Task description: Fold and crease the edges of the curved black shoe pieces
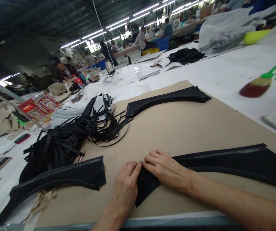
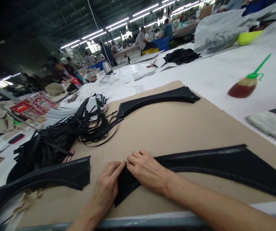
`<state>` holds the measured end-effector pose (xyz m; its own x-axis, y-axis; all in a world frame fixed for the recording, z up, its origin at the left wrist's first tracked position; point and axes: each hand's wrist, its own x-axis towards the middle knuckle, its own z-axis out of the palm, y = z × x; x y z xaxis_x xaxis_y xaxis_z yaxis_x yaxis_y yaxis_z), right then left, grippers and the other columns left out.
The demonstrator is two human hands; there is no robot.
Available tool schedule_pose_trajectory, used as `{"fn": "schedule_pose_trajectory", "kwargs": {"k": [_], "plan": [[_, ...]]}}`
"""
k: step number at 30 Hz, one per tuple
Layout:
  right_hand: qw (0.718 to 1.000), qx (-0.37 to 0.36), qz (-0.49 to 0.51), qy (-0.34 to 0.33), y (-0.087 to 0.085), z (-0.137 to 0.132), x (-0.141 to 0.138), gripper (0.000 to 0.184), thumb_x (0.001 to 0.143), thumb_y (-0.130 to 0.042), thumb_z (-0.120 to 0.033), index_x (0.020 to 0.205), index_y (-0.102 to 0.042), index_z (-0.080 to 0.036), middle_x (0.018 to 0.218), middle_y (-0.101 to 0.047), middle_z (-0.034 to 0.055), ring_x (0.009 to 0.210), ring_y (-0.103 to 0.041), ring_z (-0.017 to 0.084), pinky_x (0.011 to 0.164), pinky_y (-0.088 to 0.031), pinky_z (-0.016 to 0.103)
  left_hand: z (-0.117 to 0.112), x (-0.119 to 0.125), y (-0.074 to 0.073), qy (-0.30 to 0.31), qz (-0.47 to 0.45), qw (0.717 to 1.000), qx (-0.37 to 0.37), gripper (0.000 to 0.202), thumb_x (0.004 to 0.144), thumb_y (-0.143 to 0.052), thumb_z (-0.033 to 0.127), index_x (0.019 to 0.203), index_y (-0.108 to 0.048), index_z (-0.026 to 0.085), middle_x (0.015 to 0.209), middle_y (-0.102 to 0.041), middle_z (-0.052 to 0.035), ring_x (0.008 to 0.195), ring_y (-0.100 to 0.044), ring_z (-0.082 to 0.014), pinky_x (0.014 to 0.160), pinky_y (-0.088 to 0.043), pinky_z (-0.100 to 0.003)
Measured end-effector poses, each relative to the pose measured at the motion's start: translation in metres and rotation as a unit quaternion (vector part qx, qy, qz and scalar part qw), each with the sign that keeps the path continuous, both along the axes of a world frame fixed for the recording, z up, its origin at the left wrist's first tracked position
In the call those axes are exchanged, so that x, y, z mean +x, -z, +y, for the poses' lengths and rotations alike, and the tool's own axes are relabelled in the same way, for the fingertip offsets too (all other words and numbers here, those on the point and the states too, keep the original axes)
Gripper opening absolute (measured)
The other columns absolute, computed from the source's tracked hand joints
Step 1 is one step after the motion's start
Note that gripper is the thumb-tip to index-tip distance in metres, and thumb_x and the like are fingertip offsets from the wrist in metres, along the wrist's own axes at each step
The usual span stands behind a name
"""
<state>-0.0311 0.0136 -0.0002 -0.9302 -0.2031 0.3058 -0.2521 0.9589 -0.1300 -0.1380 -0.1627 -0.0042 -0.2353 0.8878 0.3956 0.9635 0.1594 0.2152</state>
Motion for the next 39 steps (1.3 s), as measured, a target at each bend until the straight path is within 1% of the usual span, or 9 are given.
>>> {"fn": "schedule_pose_trajectory", "kwargs": {"k": [3,8,10,14,23,26,29,34,39], "plan": [[1.000,0.002,0.004,-0.010,-0.002,0.004,0.001,0.011,0.096,-0.049,-0.016,0.099,-0.059,-0.015,0.089,-0.057,0.0037,0.084,-0.047,0.019,0.073,-0.033,0.034,-0.001,-0.002,0.004,0.001,0.001,1.000,-0.017,0.041,0.090,-0.033,0.001,0.122,-0.056,0.011,0.102,-0.062,-0.0100,0.094,-0.055,-0.0203,0.083,-0.054,-0.036],[0.999,-0.008,0.000,-0.037,-0.005,0.021,0.007,0.014,0.097,-0.047,-0.015,0.096,-0.060,-0.014,0.086,-0.057,0.0033,0.080,-0.045,0.018,0.075,-0.034,0.032,-0.005,-0.006,-0.001,0.025,0.037,0.998,-0.037,0.045,0.089,-0.031,0.000,0.126,-0.054,0.012,0.105,-0.062,-0.0103,0.099,-0.056,-0.0209,0.087,-0.054,-0.036],[0.999,-0.002,-0.001,-0.041,-0.005,0.029,0.010,0.014,0.096,-0.048,-0.015,0.091,-0.061,-0.014,0.085,-0.057,0.0032,0.078,-0.044,0.018,0.074,-0.034,0.032,-0.005,-0.004,-0.001,0.025,0.048,0.998,-0.038,0.045,0.089,-0.031,0.000,0.127,-0.054,0.011,0.106,-0.062,-0.0103,0.101,-0.055,-0.0209,0.088,-0.054,-0.035],[0.999,0.004,0.008,-0.050,-0.004,0.039,0.017,0.014,0.096,-0.048,-0.014,0.091,-0.061,-0.014,0.085,-0.057,0.0031,0.076,-0.043,0.017,0.072,-0.033,0.032,-0.005,-0.002,-0.001,0.020,0.055,0.997,-0.057,0.049,0.089,-0.030,-0.001,0.132,-0.051,0.013,0.108,-0.062,-0.0100,0.101,-0.054,-0.0207,0.089,-0.053,-0.035],[0.999,0.008,0.001,-0.049,-0.005,0.041,0.027,0.013,0.096,-0.047,-0.014,0.097,-0.060,-0.014,0.089,-0.057,0.0041,0.076,-0.044,0.017,0.069,-0.032,0.033,-0.002,0.001,-0.006,0.015,0.104,0.991,-0.088,0.051,0.088,-0.033,-0.001,0.131,-0.053,0.018,0.102,-0.061,-0.0096,0.091,-0.054,-0.0215,0.077,-0.052,-0.037],[0.999,0.010,-0.007,-0.045,-0.005,0.045,0.031,0.013,0.096,-0.046,-0.014,0.098,-0.059,-0.014,0.090,-0.056,0.0042,0.078,-0.044,0.017,0.069,-0.032,0.033,-0.001,0.001,-0.004,0.004,0.098,0.993,-0.072,0.052,0.087,-0.031,-0.003,0.128,-0.056,0.019,0.108,-0.060,-0.0102,0.098,-0.054,-0.0217,0.083,-0.051,-0.038],[0.999,0.014,-0.006,-0.044,-0.005,0.049,0.035,0.014,0.097,-0.045,-0.014,0.099,-0.059,-0.014,0.090,-0.056,0.0043,0.079,-0.044,0.018,0.070,-0.032,0.033,0.000,0.000,-0.002,0.016,0.093,0.994,-0.061,0.051,0.086,-0.031,-0.003,0.125,-0.057,0.016,0.117,-0.058,-0.0114,0.106,-0.052,-0.0227,0.089,-0.049,-0.039],[0.999,0.021,0.006,-0.046,-0.001,0.057,0.043,0.014,0.097,-0.045,-0.015,0.099,-0.059,-0.014,0.089,-0.056,0.0045,0.078,-0.044,0.017,0.070,-0.032,0.033,0.005,-0.003,-0.004,0.057,0.085,0.991,-0.084,0.046,0.089,-0.032,0.000,0.128,-0.053,0.013,0.104,-0.062,-0.0097,0.094,-0.055,-0.0206,0.083,-0.051,-0.034],[0.998,0.038,0.006,-0.044,-0.003,0.066,0.053,0.017,0.098,-0.044,-0.015,0.101,-0.060,-0.014,0.089,-0.057,0.0050,0.078,-0.045,0.017,0.070,-0.032,0.033,0.012,0.001,-0.010,0.044,0.114,0.980,-0.156,0.059,0.088,-0.033,-0.001,0.141,-0.042,0.024,0.094,-0.058,-0.0060,0.087,-0.053,-0.0199,0.078,-0.050,-0.034]]}}
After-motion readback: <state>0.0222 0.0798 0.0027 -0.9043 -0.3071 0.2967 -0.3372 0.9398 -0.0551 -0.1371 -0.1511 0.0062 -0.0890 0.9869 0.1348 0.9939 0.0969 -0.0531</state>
